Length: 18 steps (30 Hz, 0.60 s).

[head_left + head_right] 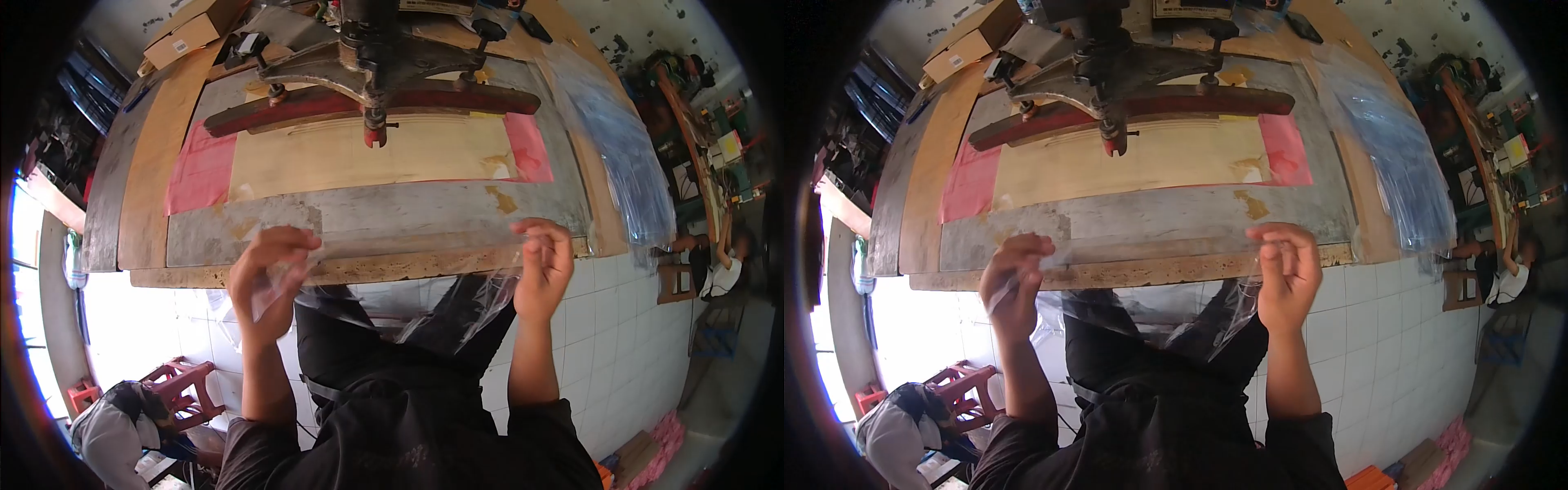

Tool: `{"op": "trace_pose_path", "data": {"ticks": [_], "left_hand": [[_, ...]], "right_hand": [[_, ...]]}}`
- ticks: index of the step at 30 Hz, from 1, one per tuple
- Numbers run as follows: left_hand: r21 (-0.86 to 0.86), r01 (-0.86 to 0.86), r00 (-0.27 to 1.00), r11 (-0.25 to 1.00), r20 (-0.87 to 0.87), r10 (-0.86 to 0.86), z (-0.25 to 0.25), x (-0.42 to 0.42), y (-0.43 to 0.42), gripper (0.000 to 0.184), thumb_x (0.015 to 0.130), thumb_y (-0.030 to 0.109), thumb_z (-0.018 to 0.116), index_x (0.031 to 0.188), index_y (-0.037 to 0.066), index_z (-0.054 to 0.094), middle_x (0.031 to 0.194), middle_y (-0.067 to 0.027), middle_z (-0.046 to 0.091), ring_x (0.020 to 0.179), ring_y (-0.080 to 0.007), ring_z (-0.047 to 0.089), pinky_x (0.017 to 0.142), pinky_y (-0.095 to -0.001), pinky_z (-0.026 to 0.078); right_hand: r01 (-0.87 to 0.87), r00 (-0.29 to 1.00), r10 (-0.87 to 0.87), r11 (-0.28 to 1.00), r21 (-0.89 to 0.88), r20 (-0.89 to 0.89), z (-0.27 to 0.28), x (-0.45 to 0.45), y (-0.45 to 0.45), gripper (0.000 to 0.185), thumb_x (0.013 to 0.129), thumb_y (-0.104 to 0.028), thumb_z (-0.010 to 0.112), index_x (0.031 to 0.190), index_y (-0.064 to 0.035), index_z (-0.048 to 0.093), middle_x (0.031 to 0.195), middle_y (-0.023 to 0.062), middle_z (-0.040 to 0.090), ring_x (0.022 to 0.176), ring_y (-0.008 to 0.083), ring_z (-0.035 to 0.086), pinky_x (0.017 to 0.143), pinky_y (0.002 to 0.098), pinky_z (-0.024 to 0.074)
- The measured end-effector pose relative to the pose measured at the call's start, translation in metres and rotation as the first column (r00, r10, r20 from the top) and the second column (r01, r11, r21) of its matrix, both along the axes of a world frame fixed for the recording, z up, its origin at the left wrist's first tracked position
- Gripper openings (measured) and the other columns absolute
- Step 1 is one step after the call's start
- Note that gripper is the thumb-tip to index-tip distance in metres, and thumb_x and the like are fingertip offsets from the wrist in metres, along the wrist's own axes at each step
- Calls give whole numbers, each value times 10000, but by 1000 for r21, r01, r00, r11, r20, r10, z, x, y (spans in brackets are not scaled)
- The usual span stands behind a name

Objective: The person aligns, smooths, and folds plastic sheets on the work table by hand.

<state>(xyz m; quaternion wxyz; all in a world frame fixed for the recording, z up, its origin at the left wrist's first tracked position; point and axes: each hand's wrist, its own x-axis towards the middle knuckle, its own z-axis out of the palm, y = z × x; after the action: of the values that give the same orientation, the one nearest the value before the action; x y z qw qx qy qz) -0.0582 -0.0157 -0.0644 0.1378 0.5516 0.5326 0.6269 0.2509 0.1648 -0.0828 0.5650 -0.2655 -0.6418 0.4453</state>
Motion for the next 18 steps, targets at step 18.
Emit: {"op": "trace_pose_path", "data": {"ticks": [18], "left_hand": [[-127, -33, 954, 991, 292, 69, -10, 0, 5, 441, 1048, 4, 644, 1469, -24, 516, 1011, -133, 733, 960, -194, 744, 821, -337, 631]], "right_hand": [[-17, 977, 78, 957, -291, 200, -1, -4, 14, 181, 1081, -138, 666, 1121, 34, 709, 993, 62, 737, 902, 144, 708, 858, 285, 539]]}}
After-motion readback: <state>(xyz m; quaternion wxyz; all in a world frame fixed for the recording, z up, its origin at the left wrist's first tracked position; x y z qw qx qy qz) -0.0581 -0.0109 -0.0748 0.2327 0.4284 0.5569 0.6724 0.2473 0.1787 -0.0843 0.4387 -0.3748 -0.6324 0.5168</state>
